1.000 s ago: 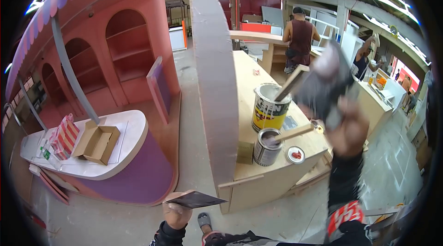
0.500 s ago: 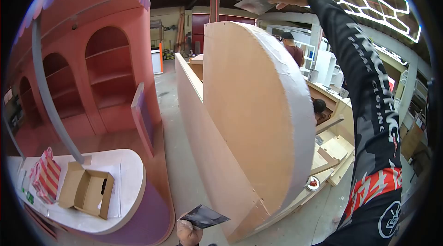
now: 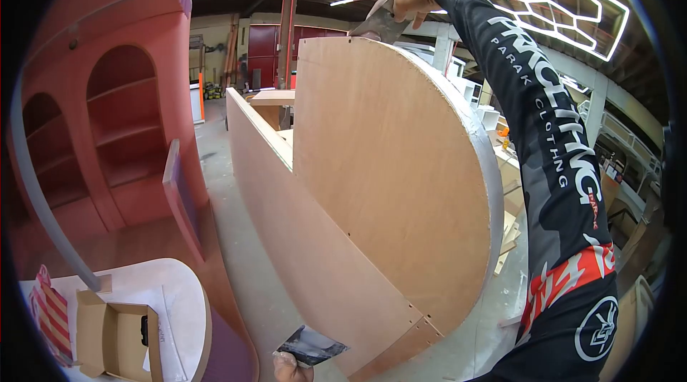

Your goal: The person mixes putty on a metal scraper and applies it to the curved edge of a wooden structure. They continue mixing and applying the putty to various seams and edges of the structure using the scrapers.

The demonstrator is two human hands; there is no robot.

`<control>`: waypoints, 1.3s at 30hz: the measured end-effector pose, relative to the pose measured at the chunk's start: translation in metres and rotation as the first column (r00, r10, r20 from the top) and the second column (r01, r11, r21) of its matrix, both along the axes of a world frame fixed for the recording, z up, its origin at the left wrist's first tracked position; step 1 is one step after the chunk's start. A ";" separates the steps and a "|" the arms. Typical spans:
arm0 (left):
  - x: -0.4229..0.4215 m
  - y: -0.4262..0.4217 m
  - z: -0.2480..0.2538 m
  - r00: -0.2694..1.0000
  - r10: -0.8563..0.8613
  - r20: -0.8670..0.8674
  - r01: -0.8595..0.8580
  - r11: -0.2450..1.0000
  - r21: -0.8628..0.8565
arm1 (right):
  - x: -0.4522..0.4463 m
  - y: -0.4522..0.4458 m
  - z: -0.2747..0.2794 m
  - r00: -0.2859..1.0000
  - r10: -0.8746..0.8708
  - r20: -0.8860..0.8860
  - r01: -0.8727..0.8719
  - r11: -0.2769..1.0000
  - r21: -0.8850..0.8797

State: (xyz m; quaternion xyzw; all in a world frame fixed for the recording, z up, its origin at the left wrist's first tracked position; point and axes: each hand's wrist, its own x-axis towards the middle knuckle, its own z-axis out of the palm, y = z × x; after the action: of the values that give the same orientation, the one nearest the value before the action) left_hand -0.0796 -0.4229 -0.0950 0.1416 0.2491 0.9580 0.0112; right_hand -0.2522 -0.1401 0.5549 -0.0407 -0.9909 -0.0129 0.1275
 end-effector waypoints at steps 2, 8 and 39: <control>0.001 0.003 0.002 1.000 0.020 0.008 -0.020 0.999 -0.030 | -0.003 0.004 -0.002 1.000 0.000 -0.004 0.000 1.000 -0.003; -0.015 0.012 0.000 0.996 -0.082 -0.025 0.082 0.997 -0.006 | 0.012 0.013 -0.008 0.999 0.041 0.024 -0.042 0.999 0.020; -0.067 0.106 0.117 0.856 -0.502 0.122 0.483 0.862 0.156 | 0.162 0.074 -0.136 0.902 0.425 -0.075 -0.424 0.905 0.029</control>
State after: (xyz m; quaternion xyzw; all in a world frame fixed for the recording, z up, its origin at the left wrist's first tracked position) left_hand -0.1464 -0.3164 0.0217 0.1247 0.1446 0.9445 0.2674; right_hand -0.0905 -0.0659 0.4187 0.1764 -0.9700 0.0109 0.1670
